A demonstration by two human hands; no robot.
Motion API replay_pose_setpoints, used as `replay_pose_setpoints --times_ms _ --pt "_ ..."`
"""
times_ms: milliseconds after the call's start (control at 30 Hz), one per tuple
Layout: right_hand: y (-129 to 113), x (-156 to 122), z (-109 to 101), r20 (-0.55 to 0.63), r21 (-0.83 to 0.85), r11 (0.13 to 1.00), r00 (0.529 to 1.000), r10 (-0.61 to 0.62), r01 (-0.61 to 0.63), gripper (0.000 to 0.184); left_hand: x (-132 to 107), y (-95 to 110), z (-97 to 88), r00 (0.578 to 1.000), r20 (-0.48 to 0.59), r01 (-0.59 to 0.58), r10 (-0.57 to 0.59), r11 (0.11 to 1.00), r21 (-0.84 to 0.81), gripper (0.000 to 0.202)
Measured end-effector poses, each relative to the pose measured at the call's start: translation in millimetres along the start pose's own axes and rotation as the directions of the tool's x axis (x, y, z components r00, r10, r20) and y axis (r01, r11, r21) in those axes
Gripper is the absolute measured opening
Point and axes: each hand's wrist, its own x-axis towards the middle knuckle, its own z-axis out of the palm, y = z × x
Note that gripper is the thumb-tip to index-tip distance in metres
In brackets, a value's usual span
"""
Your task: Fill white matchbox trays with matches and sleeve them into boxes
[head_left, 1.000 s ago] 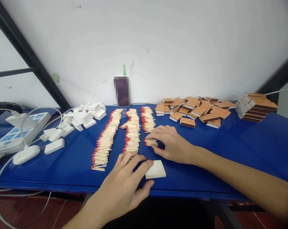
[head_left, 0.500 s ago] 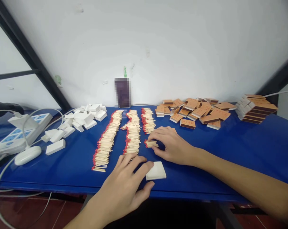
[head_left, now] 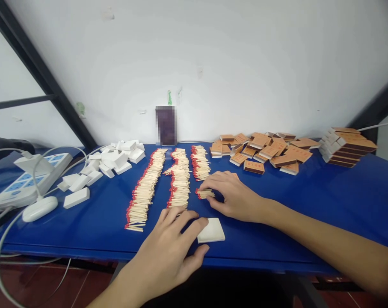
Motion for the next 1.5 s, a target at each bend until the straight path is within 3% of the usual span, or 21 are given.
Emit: replay_pose_setpoints --times_ms 967,1233,1500 --pt "3.3 2.4 0.5 -0.015 0.081 0.99 0.993 -0.117 0.118 0.023 0.8 0.6 1.2 0.999 -0.013 -0.033 0.033 0.999 0.043 0.028" --pt "1.7 0.8 -1.5 -0.012 0.006 0.999 0.999 -0.035 0.035 0.026 -0.3 0.2 1.1 0.999 0.005 -0.033 0.032 0.999 0.035 0.028" --pt "2.7 3.5 -7.1 0.061 -0.027 0.999 0.998 -0.034 0.036 0.017 1.5 -0.2 0.7 0.999 -0.006 -0.04 0.04 0.998 0.041 0.027"
